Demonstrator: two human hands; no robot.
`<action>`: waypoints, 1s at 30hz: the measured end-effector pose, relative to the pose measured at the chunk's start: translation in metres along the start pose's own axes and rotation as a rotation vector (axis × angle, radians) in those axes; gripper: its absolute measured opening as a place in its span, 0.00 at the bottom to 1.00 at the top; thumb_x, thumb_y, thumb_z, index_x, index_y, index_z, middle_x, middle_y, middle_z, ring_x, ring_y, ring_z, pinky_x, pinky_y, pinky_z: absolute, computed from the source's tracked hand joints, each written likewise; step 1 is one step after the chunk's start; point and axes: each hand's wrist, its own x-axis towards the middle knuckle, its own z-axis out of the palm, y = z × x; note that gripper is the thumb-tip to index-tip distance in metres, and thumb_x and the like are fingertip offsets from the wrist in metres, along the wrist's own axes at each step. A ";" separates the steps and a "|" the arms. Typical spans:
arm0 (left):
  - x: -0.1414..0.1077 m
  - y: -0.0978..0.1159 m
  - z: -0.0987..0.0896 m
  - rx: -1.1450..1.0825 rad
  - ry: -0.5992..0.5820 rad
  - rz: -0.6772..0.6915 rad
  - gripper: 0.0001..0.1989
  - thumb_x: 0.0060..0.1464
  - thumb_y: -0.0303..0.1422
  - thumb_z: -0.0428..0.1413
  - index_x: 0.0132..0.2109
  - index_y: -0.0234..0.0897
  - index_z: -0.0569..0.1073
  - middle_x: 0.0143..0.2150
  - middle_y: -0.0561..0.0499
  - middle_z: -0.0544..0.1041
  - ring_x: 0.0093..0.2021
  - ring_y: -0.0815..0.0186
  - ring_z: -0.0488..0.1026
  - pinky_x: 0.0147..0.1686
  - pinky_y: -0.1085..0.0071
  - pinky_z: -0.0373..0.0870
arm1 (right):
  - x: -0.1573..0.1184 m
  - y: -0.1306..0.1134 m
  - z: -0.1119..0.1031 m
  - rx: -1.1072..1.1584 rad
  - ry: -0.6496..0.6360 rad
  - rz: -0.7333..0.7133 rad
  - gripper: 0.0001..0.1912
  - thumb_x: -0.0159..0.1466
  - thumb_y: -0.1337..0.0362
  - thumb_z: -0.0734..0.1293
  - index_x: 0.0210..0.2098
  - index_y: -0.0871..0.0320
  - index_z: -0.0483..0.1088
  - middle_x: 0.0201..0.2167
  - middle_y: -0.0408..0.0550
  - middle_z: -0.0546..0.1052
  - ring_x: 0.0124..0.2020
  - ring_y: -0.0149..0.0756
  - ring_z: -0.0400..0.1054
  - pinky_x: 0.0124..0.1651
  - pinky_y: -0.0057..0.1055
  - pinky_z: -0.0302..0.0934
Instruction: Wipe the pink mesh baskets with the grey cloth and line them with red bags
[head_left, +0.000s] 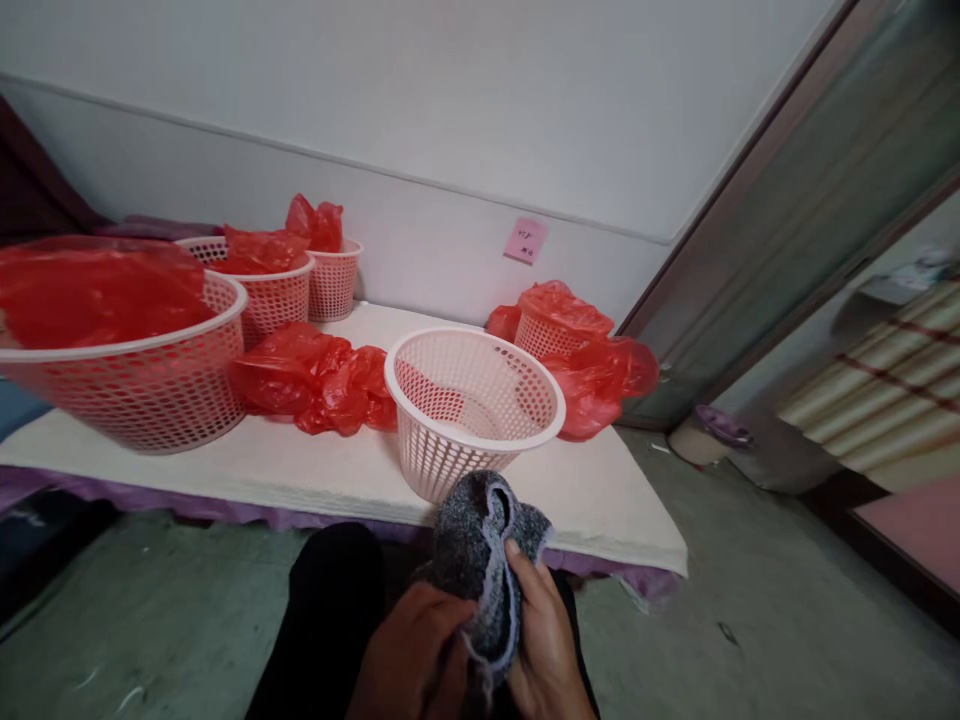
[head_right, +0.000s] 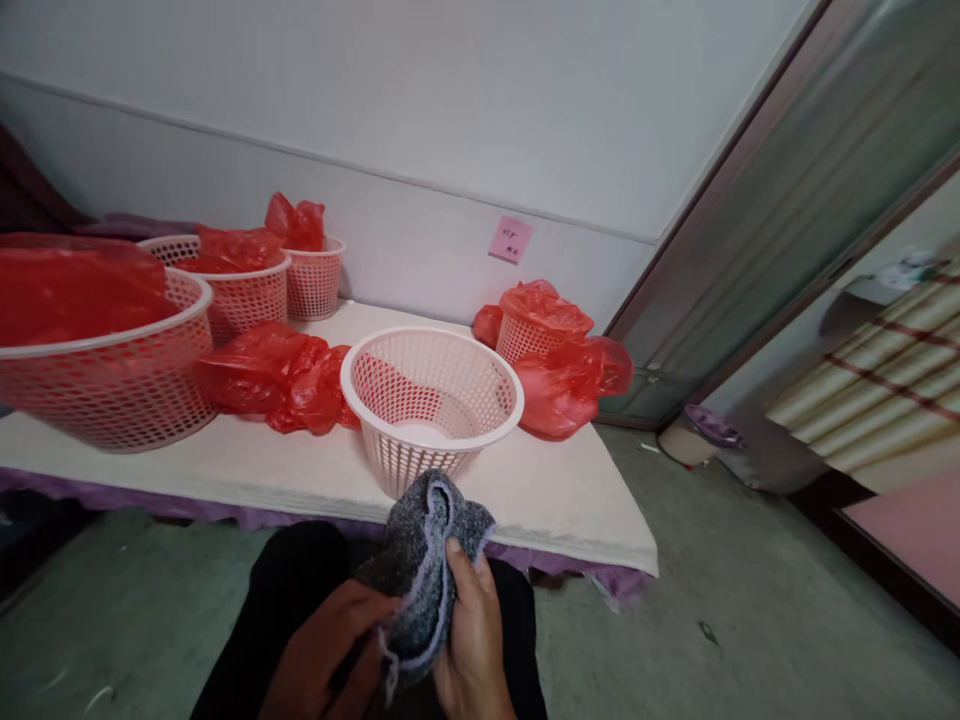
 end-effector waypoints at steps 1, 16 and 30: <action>0.000 -0.001 0.000 0.010 -0.014 0.048 0.12 0.55 0.24 0.51 0.47 0.38 0.68 0.34 0.49 0.75 0.33 0.69 0.74 0.33 0.76 0.73 | -0.001 0.002 0.004 0.000 0.001 -0.010 0.19 0.50 0.62 0.76 0.39 0.57 0.71 0.37 0.48 0.81 0.37 0.40 0.75 0.42 0.37 0.68; -0.044 -0.029 0.005 0.173 0.052 -0.130 0.08 0.48 0.25 0.54 0.37 0.41 0.68 0.30 0.52 0.74 0.29 0.65 0.73 0.30 0.71 0.71 | -0.010 0.034 0.028 -0.124 -0.104 0.022 0.19 0.53 0.59 0.74 0.43 0.56 0.70 0.38 0.46 0.80 0.37 0.38 0.75 0.44 0.36 0.67; -0.043 0.006 -0.040 -1.252 0.310 -1.022 0.18 0.38 0.23 0.56 0.41 0.37 0.75 0.29 0.56 0.77 0.26 0.68 0.71 0.27 0.74 0.65 | -0.026 0.002 -0.013 -0.126 -0.006 0.031 0.28 0.45 0.60 0.78 0.46 0.54 0.71 0.41 0.44 0.80 0.43 0.41 0.74 0.45 0.34 0.66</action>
